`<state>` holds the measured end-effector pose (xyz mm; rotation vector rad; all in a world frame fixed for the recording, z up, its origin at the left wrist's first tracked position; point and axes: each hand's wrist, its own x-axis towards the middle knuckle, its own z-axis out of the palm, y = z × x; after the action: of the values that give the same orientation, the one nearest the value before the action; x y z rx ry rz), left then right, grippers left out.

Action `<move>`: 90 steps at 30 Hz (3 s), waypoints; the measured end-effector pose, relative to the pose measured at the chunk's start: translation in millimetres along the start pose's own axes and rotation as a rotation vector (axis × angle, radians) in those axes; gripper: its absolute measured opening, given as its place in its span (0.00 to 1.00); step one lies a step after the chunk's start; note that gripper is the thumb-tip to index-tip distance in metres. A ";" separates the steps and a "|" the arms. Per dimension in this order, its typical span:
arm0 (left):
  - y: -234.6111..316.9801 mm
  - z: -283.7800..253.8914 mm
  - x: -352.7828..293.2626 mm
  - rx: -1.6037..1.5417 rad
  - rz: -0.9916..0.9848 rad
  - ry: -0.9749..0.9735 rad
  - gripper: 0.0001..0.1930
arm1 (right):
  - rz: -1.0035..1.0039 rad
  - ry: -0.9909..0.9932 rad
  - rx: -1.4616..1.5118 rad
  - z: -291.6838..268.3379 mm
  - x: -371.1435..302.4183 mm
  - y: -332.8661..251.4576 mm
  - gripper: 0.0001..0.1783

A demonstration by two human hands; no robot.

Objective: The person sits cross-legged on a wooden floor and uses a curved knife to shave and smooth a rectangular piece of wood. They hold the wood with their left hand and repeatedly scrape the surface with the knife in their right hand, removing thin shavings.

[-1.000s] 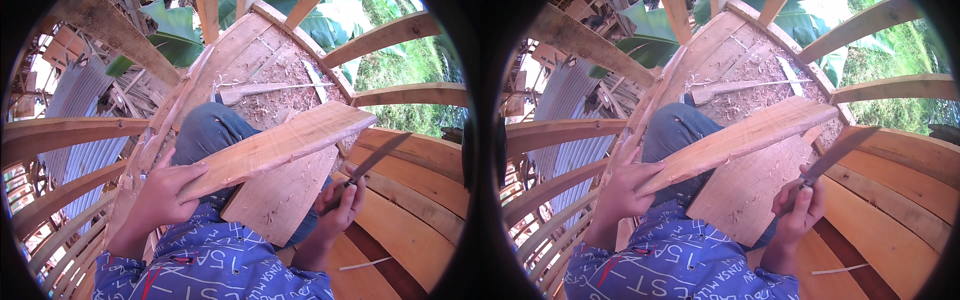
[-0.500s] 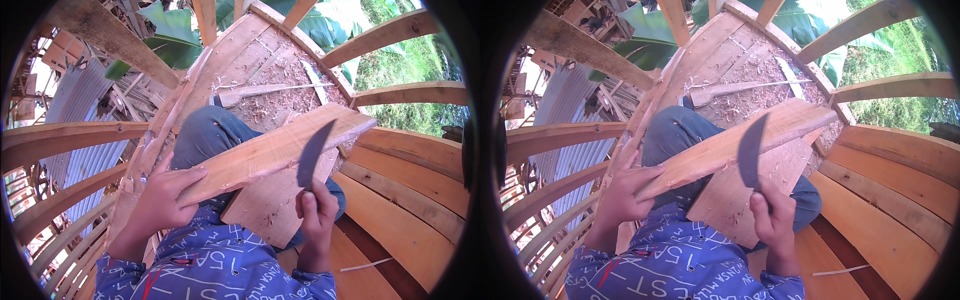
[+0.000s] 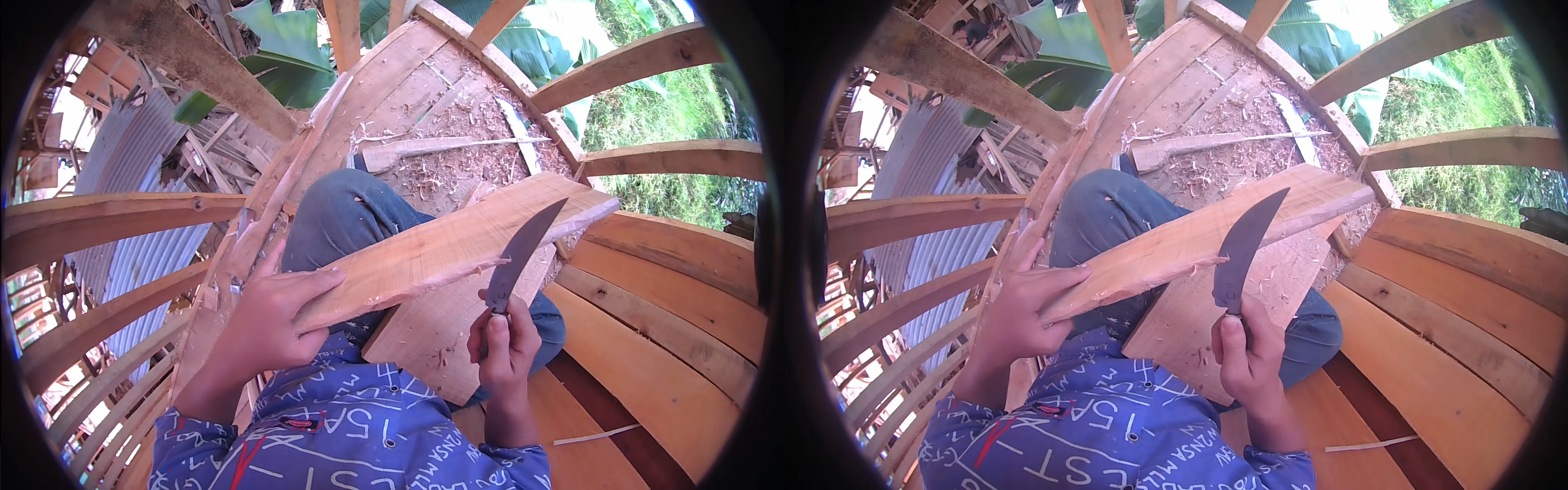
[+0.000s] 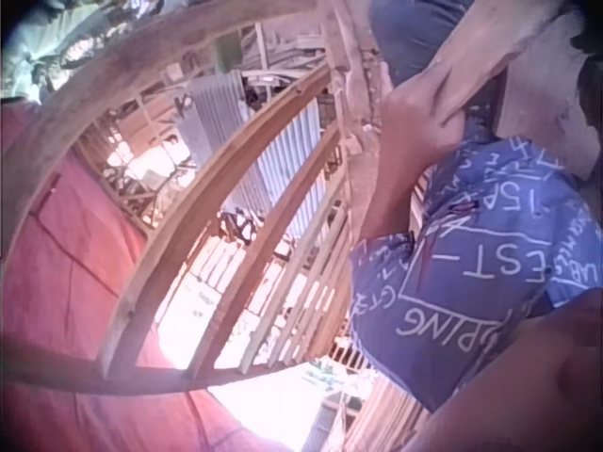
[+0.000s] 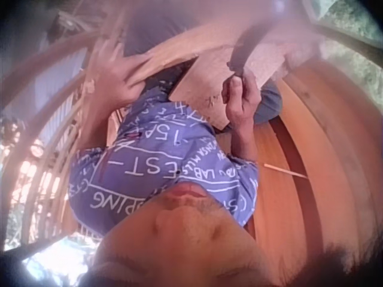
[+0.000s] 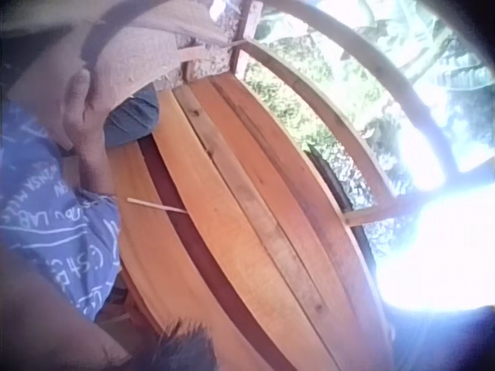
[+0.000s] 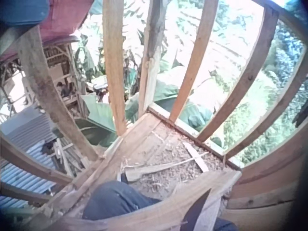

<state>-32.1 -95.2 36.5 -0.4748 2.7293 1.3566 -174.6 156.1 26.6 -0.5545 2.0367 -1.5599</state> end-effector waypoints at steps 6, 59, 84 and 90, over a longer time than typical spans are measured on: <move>-1.3 0.9 -1.1 -0.024 -0.019 -0.002 0.30 | -0.110 0.001 -0.206 -8.6 8.0 -4.9 0.17; 7.2 -3.4 4.3 0.031 -0.009 -0.019 0.24 | 0.306 -0.251 0.658 -1.7 3.5 -8.3 0.21; 9.4 12.8 -4.5 0.082 0.038 0.025 0.26 | 0.045 -0.002 -0.129 -16.7 -1.7 -13.6 0.14; 11.1 10.3 -1.8 0.083 0.021 -0.014 0.27 | 0.006 0.084 -0.192 -18.8 -4.4 -4.0 0.14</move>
<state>-34.5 -80.4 39.0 -0.4304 2.7743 1.2404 -182.7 172.0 35.0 -0.5612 2.2648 -1.4150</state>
